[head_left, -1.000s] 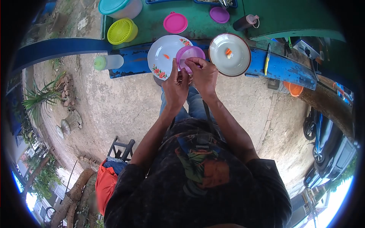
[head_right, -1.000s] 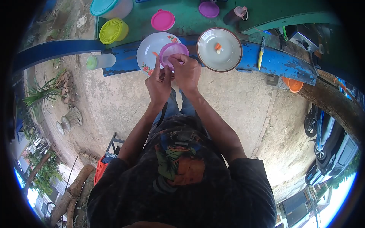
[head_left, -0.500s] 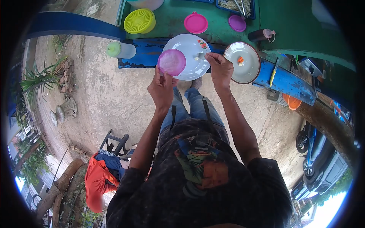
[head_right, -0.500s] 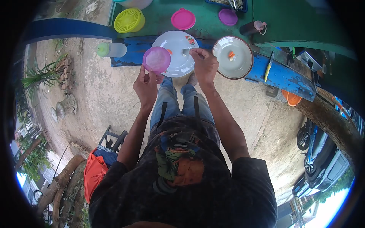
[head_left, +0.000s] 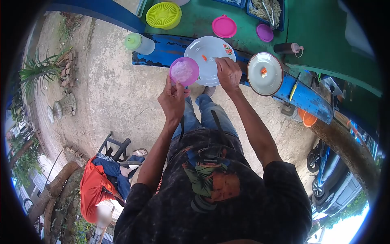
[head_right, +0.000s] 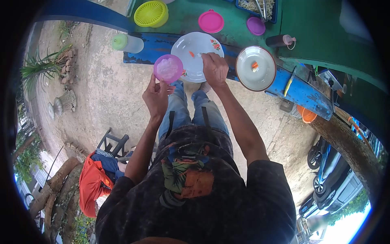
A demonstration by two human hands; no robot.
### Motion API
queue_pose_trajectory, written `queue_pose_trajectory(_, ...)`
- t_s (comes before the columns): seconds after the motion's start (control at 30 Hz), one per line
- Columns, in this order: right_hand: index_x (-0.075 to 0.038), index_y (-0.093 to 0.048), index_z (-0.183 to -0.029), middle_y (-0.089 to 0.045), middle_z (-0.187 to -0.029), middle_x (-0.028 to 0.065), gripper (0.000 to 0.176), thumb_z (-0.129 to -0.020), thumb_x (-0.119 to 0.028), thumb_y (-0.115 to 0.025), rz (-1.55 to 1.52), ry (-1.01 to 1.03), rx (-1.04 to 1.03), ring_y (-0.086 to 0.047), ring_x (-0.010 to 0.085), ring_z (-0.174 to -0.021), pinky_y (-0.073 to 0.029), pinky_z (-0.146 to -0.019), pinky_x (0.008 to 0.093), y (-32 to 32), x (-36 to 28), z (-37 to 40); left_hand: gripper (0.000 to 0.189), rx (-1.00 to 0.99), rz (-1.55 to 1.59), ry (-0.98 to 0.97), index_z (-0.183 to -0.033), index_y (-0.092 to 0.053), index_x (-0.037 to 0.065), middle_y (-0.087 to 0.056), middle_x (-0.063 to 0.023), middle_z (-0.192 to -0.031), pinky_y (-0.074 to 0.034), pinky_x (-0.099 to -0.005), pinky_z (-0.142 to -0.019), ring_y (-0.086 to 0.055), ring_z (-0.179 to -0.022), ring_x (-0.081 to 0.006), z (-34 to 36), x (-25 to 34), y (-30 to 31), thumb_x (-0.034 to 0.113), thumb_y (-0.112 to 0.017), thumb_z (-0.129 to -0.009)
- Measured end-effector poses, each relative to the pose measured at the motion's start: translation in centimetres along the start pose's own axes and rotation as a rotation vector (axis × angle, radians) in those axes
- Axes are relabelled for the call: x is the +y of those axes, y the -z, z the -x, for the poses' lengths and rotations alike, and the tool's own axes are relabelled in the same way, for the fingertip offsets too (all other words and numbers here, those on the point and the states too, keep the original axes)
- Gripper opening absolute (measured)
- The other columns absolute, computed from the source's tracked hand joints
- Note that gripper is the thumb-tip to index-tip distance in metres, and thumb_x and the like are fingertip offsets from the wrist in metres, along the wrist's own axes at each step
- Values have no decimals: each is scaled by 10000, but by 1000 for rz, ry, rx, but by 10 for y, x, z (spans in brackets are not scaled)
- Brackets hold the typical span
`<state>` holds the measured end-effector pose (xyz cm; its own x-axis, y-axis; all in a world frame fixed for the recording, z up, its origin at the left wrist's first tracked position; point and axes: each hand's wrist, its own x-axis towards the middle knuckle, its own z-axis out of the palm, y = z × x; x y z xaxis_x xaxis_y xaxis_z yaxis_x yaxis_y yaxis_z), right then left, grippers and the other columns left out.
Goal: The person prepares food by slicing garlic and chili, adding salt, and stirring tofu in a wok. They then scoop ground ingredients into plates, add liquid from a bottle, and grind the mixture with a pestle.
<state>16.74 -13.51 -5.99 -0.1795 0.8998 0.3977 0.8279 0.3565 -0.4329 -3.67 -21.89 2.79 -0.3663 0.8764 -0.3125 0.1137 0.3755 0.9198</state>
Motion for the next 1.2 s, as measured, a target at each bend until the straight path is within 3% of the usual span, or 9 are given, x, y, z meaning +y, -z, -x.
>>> queue_pose_trajectory(0.1, -74, -747, -932, -725, -863, 65, 104, -834, -60, -779, -42, -91, 157, -708, 259, -755, -559, -671, 355, 30, -12, -10, 497, -41, -55, 8, -1508, -453, -16, -749, -125, -837, -614, -280, -647, -744, -725, -159, -3, 6, -7, 128, -574, -1048)
queue_pose_trajectory(0.17, -66, -759, -955, -730, -873, 75, 124, -835, -44, -786, -397, -446, 142, -710, 249, -776, -559, -672, 361, 71, -35, -21, 497, -86, -77, 9, -1511, -442, -24, -748, -130, -846, -612, -278, -647, -748, -736, -171, -5, 9, -19, 123, -568, -1053)
queue_pose_trajectory(0.2, -66, -759, -955, -730, -873, 75, 124, -835, -44, -786, -382, -448, 160, -710, 249, -776, -559, -672, 361, 79, -35, -22, 513, -105, -44, -16, -1498, -451, -43, -754, -134, -836, -609, -278, -638, -748, -719, -165, -7, 9, -28, 140, -592, -1040)
queue_pose_trajectory(0.33, -92, -743, -974, -722, -909, 49, 243, -740, -29, -740, -112, 120, 127, -684, 234, -765, -530, -672, 369, 106, -18, -27, 550, -254, 7, -31, -1472, -455, -93, -763, -149, -833, -597, -273, -617, -749, -702, -157, -11, 18, -72, 169, -629, -1021)
queue_pose_trajectory(0.5, -97, -689, -903, -665, -888, 25, 203, -701, -77, -685, 57, 160, -110, -662, 227, -809, -497, -683, 380, 116, 30, -24, 515, -410, -8, -111, -1459, -460, -110, -753, -154, -785, -584, -282, -580, -741, -650, -169, -22, 31, -130, 105, -580, -1008)
queue_pose_trajectory(0.73, -96, -699, -825, -672, -877, 46, 138, -710, -162, -740, 83, -127, -202, -691, 249, -924, -561, -830, 401, 129, 75, -20, 346, -527, 17, -56, -1260, -581, -138, -719, -171, -744, -622, -334, -573, -741, -628, -237, -61, 37, -198, 75, -541, -991)
queue_pose_trajectory(0.83, -79, -708, -919, -695, -930, 60, 206, -726, -147, -733, 102, -141, -58, -697, 258, -966, -561, -848, 424, 147, 82, -26, 302, -512, 57, -39, -1217, -599, -121, -720, -171, -796, -627, -328, -570, -738, -642, -240, -81, 38, -224, 63, -550, -983)
queue_pose_trajectory(0.9, -66, -714, -1008, -734, -1059, 111, 216, -808, -140, -748, 2, -247, 249, -710, 295, -993, -570, -863, 438, 152, 78, -23, 267, -473, 141, 60, -1175, -575, -137, -702, -198, -817, -643, -340, -574, -735, -652, -270, -101, 28, -240, 32, -547, -970)
queue_pose_trajectory(1.2, -46, -708, -1113, -741, -1026, 134, 213, -906, -92, -711, -243, -654, 436, -719, 323, -813, -580, -698, 401, 220, 28, 51, 256, -323, 181, 160, -1154, -506, -184, -661, -278, -923, -692, -406, -658, -736, -701, -350, -122, 23, -301, -38, -519, -945)
